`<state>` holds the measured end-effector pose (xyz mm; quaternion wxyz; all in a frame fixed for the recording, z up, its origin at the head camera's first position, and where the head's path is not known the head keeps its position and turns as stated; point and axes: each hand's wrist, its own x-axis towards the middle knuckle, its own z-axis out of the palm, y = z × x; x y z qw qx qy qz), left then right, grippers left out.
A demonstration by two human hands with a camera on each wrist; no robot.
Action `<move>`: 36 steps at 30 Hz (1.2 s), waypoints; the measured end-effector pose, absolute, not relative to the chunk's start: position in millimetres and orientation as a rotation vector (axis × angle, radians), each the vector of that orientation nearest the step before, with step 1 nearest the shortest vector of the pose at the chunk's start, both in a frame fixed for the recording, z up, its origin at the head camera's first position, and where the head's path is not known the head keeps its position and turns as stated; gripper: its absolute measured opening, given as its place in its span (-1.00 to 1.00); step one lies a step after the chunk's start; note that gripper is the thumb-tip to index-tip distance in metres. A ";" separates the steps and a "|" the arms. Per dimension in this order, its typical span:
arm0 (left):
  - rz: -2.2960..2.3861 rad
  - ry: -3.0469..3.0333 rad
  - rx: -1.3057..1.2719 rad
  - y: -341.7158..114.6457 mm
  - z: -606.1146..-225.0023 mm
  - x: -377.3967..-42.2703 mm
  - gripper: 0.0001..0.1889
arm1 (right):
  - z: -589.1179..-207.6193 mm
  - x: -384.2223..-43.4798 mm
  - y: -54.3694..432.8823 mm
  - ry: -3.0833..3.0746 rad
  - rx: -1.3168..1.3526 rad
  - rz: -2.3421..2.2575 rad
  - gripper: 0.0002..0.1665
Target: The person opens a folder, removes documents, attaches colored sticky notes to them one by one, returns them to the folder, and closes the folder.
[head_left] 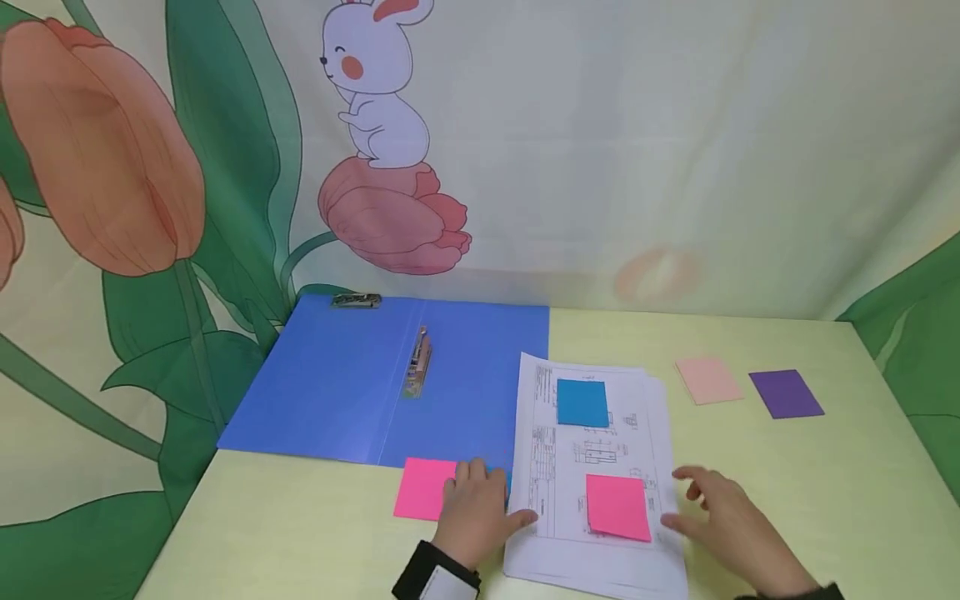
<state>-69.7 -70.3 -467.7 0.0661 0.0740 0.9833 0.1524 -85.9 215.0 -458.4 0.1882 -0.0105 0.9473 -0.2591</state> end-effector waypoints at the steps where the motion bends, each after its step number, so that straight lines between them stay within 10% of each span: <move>1: 0.446 2.953 0.195 -72.8 -470.0 -67.1 -0.50 | -458.9 -74.0 213.4 2.677 -0.053 -0.657 -0.18; 15: 0.754 2.775 0.051 -83.8 -488.8 -57.5 -0.61 | -504.8 -11.7 206.1 2.952 -0.241 -0.514 0.28; 26: 1.488 2.653 -0.417 -146.7 -469.0 -90.1 -0.69 | -509.2 -14.0 187.6 2.965 -0.580 -0.520 0.11; 36: 1.172 2.747 -0.651 -196.7 -469.0 -132.3 -0.63 | -512.3 -11.1 187.8 2.673 -0.462 -0.557 -0.01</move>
